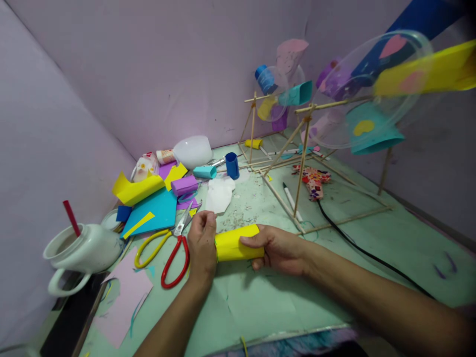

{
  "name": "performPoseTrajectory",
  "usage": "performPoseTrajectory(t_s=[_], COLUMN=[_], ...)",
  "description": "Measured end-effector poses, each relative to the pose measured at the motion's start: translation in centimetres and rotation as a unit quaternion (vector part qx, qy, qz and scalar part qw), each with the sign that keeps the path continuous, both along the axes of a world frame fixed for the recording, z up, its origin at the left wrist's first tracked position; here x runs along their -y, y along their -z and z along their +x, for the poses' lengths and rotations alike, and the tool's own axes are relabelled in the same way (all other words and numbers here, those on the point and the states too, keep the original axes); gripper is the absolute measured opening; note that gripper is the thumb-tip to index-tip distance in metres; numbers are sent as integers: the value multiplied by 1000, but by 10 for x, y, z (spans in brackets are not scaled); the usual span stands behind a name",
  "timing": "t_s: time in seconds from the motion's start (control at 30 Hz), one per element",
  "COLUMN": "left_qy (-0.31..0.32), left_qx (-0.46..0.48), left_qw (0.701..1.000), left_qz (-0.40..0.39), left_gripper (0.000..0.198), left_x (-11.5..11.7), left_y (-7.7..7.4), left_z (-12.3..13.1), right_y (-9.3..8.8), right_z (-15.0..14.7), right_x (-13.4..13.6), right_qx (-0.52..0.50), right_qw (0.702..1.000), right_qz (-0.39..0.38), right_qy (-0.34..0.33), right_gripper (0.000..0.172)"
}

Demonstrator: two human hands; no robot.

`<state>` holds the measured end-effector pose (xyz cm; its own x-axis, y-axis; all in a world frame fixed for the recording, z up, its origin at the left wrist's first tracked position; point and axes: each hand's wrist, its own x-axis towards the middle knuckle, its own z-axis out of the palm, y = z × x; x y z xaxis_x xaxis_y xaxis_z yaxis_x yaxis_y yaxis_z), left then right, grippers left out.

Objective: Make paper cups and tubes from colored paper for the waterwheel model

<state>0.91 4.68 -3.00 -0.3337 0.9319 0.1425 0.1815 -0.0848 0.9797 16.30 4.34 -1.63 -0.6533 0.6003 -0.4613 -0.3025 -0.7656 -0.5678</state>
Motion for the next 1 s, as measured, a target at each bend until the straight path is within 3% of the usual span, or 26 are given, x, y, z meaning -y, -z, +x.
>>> performPoseTrajectory(t_s=[0.13,0.3,0.5,0.6,1.0], left_qy=[-52,6,43,43,39], left_qx=[-12,-82,-225,-243,-204], left_qw=[996,978,933,924,944], left_qz=[65,190,279,291,256], left_gripper=[27,20,26,28,25], left_x=[4,12,14,14,16], left_y=[-7,-5,2,1,2], left_z=[-3,-7,-7,-6,-3], right_y=[-4,-11,-10,-9,-4], right_z=[2,9,8,7,6], right_x=[-3,-11,-13,-12,-12], right_qx=[-37,-50,-56,-47,-59], right_qw=[999,989,987,988,987], right_qz=[-5,-30,-43,-35,-34], right_qy=[38,135,143,145,145], right_gripper=[31,29,32,32,33])
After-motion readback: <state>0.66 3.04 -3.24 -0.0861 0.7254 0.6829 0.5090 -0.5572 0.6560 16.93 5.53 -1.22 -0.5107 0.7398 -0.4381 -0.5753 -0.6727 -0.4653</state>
